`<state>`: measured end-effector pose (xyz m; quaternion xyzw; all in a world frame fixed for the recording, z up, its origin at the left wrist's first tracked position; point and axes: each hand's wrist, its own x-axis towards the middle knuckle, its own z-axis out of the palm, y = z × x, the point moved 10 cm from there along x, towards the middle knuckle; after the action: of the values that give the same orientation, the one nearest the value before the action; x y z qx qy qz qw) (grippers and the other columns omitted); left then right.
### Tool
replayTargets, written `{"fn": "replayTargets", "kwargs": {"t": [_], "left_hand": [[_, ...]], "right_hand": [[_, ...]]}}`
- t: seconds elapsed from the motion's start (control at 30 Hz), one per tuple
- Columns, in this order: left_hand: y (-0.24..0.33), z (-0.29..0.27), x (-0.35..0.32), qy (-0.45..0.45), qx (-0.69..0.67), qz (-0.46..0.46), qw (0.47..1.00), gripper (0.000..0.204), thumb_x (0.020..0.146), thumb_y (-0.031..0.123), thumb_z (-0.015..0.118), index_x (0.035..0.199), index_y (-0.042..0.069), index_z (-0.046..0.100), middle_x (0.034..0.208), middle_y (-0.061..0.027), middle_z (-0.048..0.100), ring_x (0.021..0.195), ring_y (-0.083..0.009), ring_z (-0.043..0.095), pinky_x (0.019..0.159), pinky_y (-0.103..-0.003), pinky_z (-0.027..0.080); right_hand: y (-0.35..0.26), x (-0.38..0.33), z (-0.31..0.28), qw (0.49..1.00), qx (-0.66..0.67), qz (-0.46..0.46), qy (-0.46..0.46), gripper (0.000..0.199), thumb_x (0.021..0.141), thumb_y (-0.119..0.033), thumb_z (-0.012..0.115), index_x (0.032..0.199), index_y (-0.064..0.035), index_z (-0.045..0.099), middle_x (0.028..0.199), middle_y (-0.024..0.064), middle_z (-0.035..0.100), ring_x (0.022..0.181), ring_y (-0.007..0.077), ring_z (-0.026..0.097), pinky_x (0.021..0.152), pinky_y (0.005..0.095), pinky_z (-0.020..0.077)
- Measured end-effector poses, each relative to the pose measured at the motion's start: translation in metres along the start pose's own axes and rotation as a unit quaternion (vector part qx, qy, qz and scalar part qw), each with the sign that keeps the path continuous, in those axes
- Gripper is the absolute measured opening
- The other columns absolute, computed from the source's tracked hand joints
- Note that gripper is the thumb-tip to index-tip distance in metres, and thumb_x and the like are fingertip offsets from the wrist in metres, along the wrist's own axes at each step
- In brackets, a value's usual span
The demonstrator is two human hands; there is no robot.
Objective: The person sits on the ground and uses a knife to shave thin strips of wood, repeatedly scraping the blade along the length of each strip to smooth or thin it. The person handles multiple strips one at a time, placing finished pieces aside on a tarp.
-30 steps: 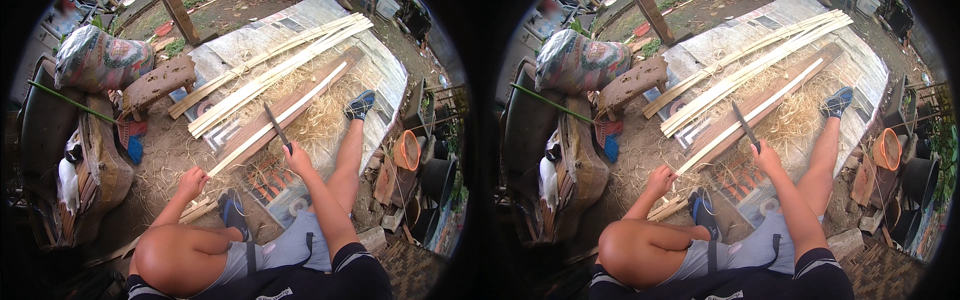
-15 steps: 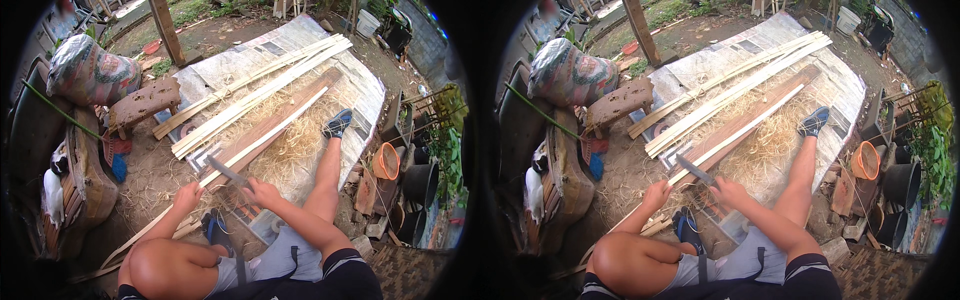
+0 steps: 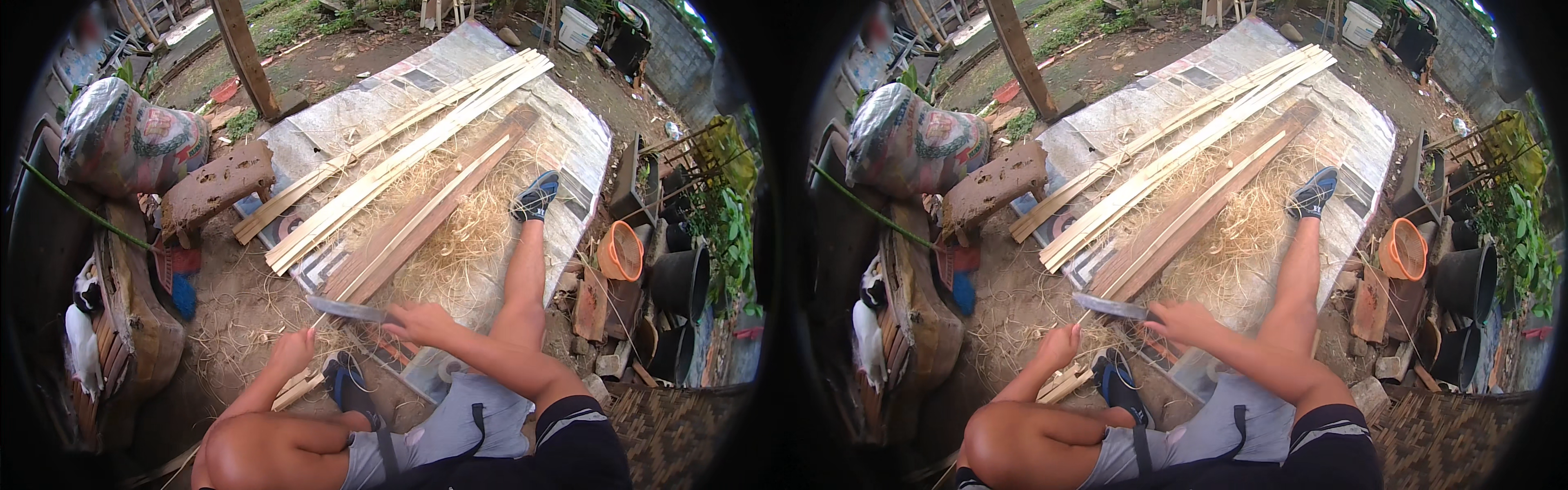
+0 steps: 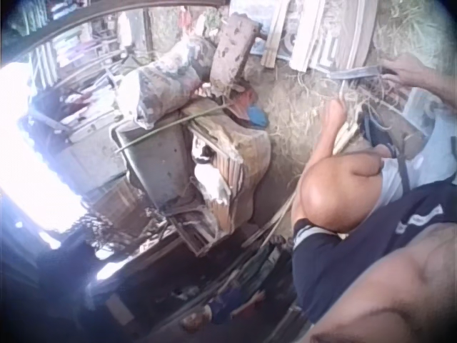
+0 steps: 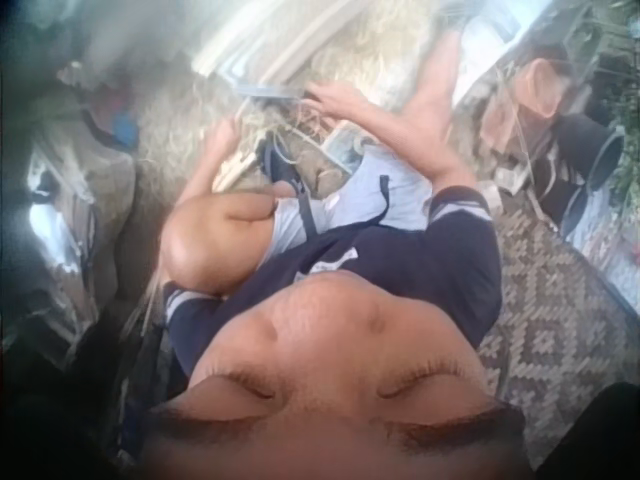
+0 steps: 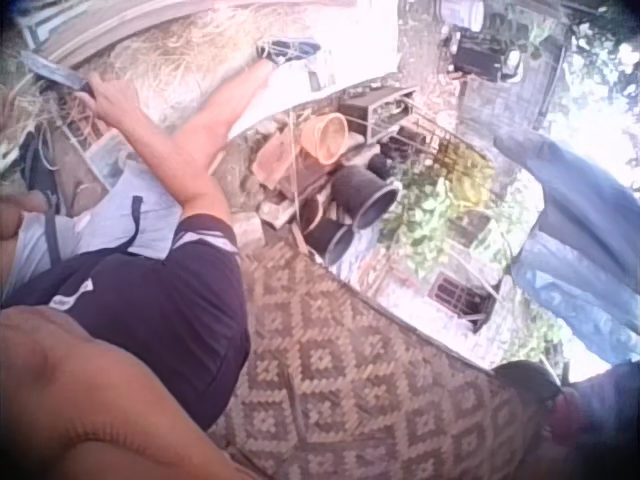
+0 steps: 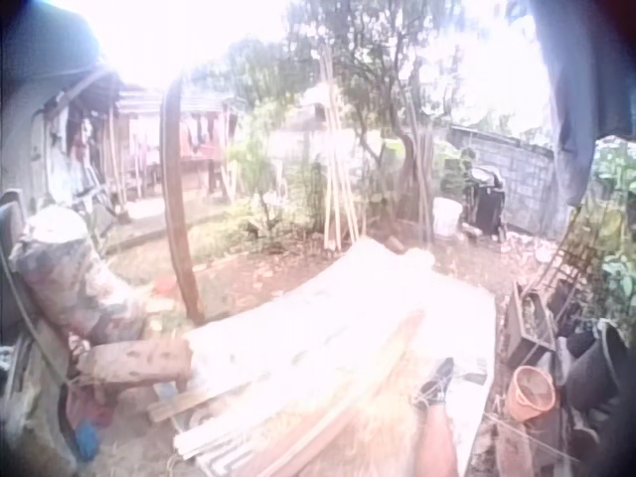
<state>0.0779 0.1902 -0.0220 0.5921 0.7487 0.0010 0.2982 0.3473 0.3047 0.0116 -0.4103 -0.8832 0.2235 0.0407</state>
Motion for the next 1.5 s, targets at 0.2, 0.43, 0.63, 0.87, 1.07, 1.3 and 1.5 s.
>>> {"fn": "replayTargets", "kwargs": {"t": [0.2, 0.43, 0.63, 0.87, 1.07, 1.3, 1.5], "left_hand": [[-0.003, -0.002, -0.015, -0.014, -0.043, 0.003, 0.999, 0.044, 0.109, 0.035, 0.043, 0.099, 0.0, 0.068, 0.091, -0.0303, 0.069, 0.089, -0.0514, 0.066, 0.081, -0.059, 0.051], [-0.047, 0.021, -0.023, -0.106, -0.137, 0.005, 0.985, 0.045, 0.111, 0.036, 0.041, 0.091, 0.004, 0.064, 0.067, -0.0056, 0.058, 0.061, -0.0173, 0.056, 0.062, -0.039, 0.05], [-0.055, 0.058, -0.025, -0.274, -0.378, -0.103, 0.878, 0.048, 0.11, 0.047, 0.043, 0.092, 0.006, 0.062, 0.069, -0.0021, 0.056, 0.064, -0.0149, 0.055, 0.064, -0.035, 0.051], [-0.123, 0.066, -0.038, -0.281, -0.293, -0.01, 0.914, 0.049, 0.109, 0.05, 0.048, 0.099, 0.004, 0.063, 0.087, -0.0059, 0.069, 0.082, -0.0175, 0.065, 0.077, -0.036, 0.055], [0.014, 0.009, 0.004, 0.02, 0.035, 0.068, 0.997, 0.043, 0.106, 0.042, 0.052, 0.101, 0.001, 0.063, 0.09, -0.0249, 0.072, 0.082, -0.0418, 0.071, 0.073, -0.051, 0.056], [0.019, 0.007, 0.01, 0.031, 0.062, 0.068, 0.995, 0.041, 0.107, 0.038, 0.048, 0.098, 0.0, 0.059, 0.077, -0.0268, 0.07, 0.071, -0.0476, 0.069, 0.065, -0.058, 0.054], [0.004, 0.003, -0.003, 0.055, 0.055, 0.068, 0.995, 0.04, 0.108, 0.037, 0.048, 0.099, 0.0, 0.059, 0.077, -0.0278, 0.069, 0.073, -0.0478, 0.069, 0.066, -0.058, 0.054]], "right_hand": [[0.05, 0.016, -0.012, 0.999, -0.02, 0.049, 0.007, 0.045, 0.102, -0.054, 0.053, 0.115, -0.011, 0.058, 0.077, 0.0183, 0.07, 0.076, 0.0412, 0.071, 0.065, 0.053, 0.0556], [0.218, 0.008, -0.081, 0.94, -0.012, 0.315, 0.133, 0.048, 0.104, -0.052, 0.05, 0.108, -0.0051, 0.059, 0.081, 0.0215, 0.072, 0.079, 0.0443, 0.071, 0.072, 0.055, 0.0555], [-0.023, -0.013, 0.026, 0.996, -0.001, -0.075, -0.051, 0.044, 0.104, -0.052, 0.051, 0.114, -0.0105, 0.058, 0.083, 0.0194, 0.071, 0.074, 0.0425, 0.071, 0.069, 0.0557, 0.0562], [0.217, 0.012, -0.056, 0.939, -0.013, 0.31, 0.15, 0.044, 0.104, -0.051, 0.051, 0.111, -0.008, 0.058, 0.085, 0.022, 0.073, 0.078, 0.0436, 0.071, 0.068, 0.0555, 0.0553], [0.016, -0.005, 0.029, 0.993, 0.034, 0.096, -0.057, 0.05, 0.104, -0.056, 0.048, 0.124, -0.0102, 0.058, 0.085, 0.0221, 0.072, 0.083, 0.0432, 0.072, 0.074, 0.0539, 0.0565], [0.011, -0.009, 0.019, 0.992, 0.048, 0.112, 0.006, 0.051, 0.101, -0.057, 0.054, 0.127, -0.0137, 0.059, 0.09, 0.0185, 0.073, 0.076, 0.0404, 0.072, 0.068, 0.0508, 0.0576], [0.027, -0.001, 0.002, 0.997, 0.005, 0.078, 0.012, 0.052, 0.1, -0.058, 0.053, 0.125, -0.0129, 0.06, 0.087, 0.0195, 0.072, 0.075, 0.0401, 0.072, 0.064, 0.0516, 0.0566]]}}
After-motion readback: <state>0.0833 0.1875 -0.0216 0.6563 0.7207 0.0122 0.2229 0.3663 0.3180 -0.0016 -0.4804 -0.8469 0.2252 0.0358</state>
